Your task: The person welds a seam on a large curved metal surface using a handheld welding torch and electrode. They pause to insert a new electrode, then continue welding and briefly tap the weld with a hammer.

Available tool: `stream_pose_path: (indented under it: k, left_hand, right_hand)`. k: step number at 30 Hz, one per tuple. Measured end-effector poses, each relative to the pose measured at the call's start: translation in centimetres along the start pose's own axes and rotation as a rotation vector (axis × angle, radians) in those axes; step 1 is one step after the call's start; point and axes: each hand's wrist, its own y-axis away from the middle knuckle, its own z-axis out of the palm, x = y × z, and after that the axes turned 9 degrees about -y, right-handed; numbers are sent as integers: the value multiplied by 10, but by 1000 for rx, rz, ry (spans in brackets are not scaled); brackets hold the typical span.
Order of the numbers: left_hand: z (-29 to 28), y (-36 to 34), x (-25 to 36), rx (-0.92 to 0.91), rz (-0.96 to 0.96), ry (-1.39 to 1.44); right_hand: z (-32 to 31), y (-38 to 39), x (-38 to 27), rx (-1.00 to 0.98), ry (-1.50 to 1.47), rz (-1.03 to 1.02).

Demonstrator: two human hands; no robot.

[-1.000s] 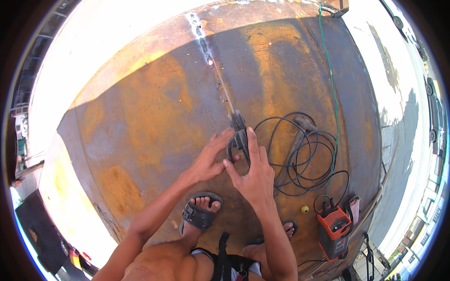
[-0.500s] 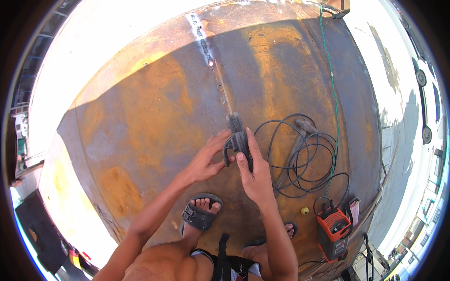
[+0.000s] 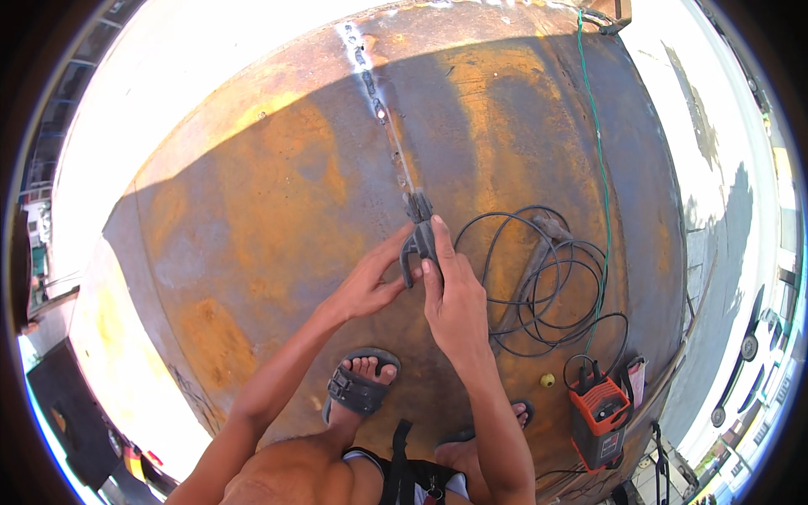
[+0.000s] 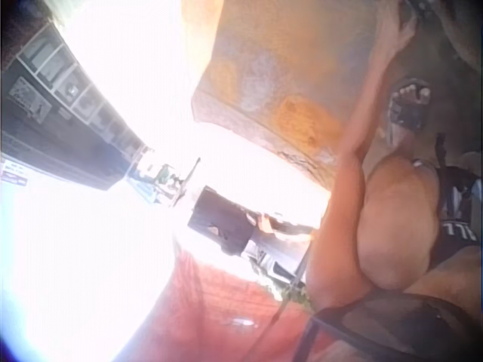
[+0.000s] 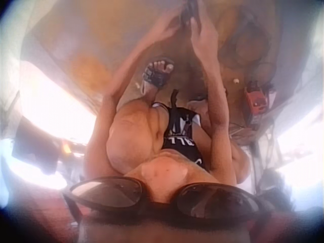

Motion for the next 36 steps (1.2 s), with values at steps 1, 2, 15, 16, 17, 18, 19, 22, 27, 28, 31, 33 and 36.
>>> stream_pose_path:
  k: [1,2,15,16,17,18,19,22,27,28,31,33,36]
  left_hand:
    - [0,-1,1,-3,-9,1]
    - [0,-2,1,4,9,9]
    - [-3,-6,0,48,67,115]
    - [-4,-6,0,44,63,113]
    - [-5,-6,0,42,53,119]
    - [-6,-6,2,41,45,125]
    - [-7,-7,2,39,37,132]
    - [-8,-8,0,39,32,120]
    - [-9,-9,-2,40,25,115]
    - [-9,-9,-2,35,21,122]
    - [-9,-9,-2,36,18,115]
    - [-9,-9,-1,33,32,118]
    - [-8,-9,2,32,40,115]
  right_hand:
    - [0,0,1,3,10,-10]
    - [1,-1,2,4,14,-15]
    - [6,-8,5,11,21,-43]
    - [7,-10,3,8,16,-35]
    - [7,-11,2,4,13,-27]
    - [7,-12,1,4,16,-32]
    - [7,-13,0,5,19,-36]
    - [8,-15,1,7,23,-45]
    - [9,-17,0,3,32,-34]
    - [9,-17,1,0,38,-35]
    - [8,-16,2,-3,48,-33]
    - [8,-14,2,-6,51,-22]
    - [6,-12,1,-12,48,-3]
